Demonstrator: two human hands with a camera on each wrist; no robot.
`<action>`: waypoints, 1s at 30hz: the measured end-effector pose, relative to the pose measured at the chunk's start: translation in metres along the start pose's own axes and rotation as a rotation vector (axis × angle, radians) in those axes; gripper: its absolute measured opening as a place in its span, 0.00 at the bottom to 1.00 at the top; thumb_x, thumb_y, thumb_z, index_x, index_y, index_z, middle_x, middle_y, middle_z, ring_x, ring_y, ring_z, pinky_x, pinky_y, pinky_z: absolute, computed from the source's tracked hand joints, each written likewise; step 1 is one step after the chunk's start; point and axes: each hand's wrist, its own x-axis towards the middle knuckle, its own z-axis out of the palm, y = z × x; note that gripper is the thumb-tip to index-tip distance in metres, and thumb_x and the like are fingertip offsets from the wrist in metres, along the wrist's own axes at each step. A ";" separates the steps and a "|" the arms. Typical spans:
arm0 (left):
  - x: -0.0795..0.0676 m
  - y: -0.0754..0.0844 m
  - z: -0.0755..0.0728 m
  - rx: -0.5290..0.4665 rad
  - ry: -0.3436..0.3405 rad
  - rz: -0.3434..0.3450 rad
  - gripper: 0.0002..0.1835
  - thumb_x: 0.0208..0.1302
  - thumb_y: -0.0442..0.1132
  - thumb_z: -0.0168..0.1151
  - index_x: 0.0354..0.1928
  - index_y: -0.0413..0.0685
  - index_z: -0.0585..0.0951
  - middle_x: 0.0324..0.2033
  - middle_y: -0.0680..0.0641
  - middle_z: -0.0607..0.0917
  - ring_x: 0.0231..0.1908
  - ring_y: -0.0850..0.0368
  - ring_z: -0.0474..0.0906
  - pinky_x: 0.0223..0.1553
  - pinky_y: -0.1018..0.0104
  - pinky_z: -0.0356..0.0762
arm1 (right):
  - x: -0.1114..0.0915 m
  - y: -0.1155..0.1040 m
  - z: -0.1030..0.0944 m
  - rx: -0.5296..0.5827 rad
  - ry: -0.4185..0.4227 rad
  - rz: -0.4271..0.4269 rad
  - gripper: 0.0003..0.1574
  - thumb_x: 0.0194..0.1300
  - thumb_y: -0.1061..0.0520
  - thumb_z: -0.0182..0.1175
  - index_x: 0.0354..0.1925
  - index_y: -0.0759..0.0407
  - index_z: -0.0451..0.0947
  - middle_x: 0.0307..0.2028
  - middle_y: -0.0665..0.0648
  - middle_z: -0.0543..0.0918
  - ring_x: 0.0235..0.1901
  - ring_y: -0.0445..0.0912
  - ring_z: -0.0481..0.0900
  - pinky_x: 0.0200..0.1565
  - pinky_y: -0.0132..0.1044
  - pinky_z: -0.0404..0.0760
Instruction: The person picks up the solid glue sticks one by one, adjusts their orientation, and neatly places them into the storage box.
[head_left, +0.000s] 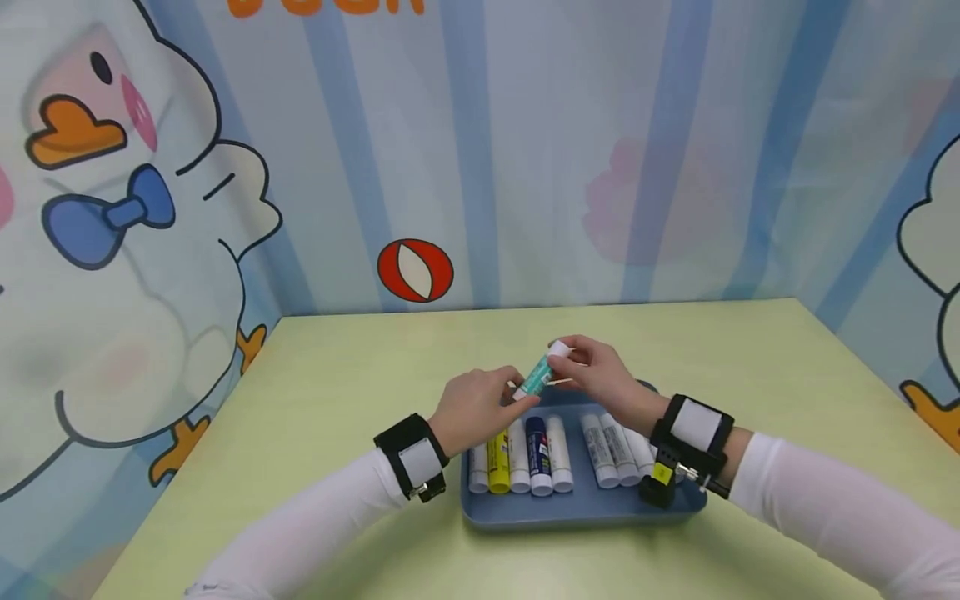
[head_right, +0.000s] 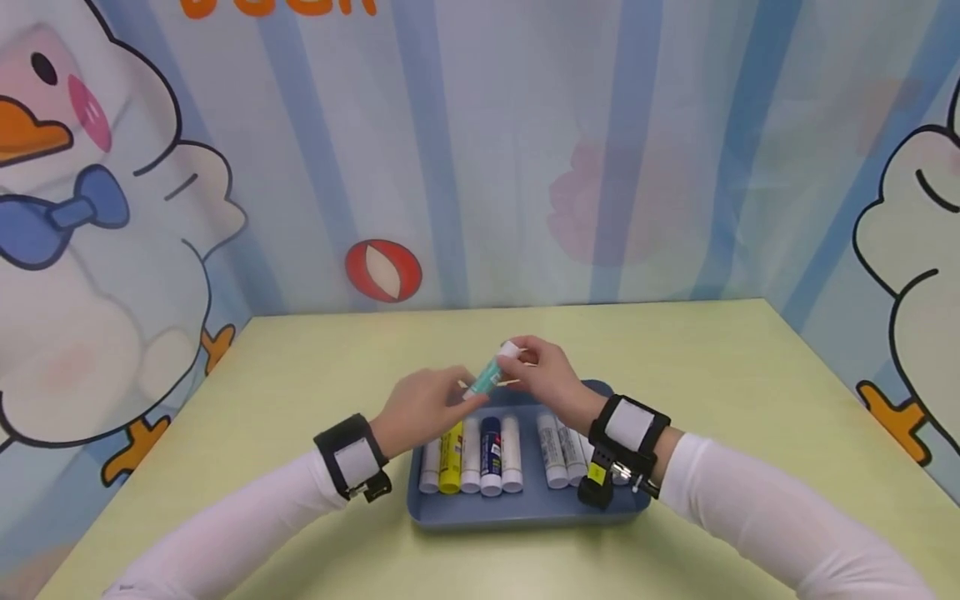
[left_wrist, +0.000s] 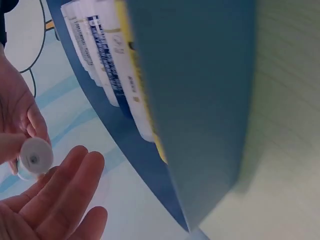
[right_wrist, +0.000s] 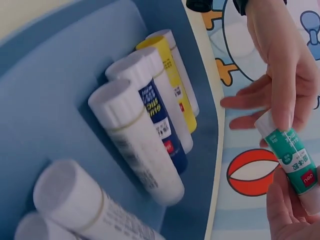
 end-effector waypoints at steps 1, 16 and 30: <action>-0.003 -0.003 0.000 0.018 -0.004 0.001 0.21 0.67 0.57 0.59 0.48 0.48 0.80 0.29 0.52 0.85 0.21 0.64 0.74 0.21 0.71 0.72 | 0.000 0.000 -0.001 -0.020 -0.006 -0.005 0.25 0.75 0.59 0.50 0.63 0.74 0.63 0.49 0.68 0.78 0.49 0.56 0.80 0.54 0.50 0.78; -0.029 -0.061 0.012 -0.289 -0.219 -0.366 0.21 0.67 0.46 0.62 0.50 0.35 0.73 0.17 0.47 0.81 0.17 0.55 0.79 0.22 0.66 0.79 | 0.001 0.017 -0.024 -0.500 -0.264 0.057 0.16 0.71 0.58 0.57 0.50 0.68 0.67 0.27 0.57 0.77 0.27 0.54 0.79 0.30 0.44 0.78; -0.014 -0.050 0.016 -0.383 -0.227 -0.360 0.06 0.65 0.30 0.57 0.40 0.33 0.74 0.19 0.44 0.79 0.13 0.55 0.78 0.18 0.66 0.80 | -0.006 0.027 -0.006 -0.840 -0.290 0.139 0.16 0.63 0.58 0.65 0.44 0.64 0.72 0.29 0.54 0.75 0.26 0.45 0.73 0.29 0.39 0.75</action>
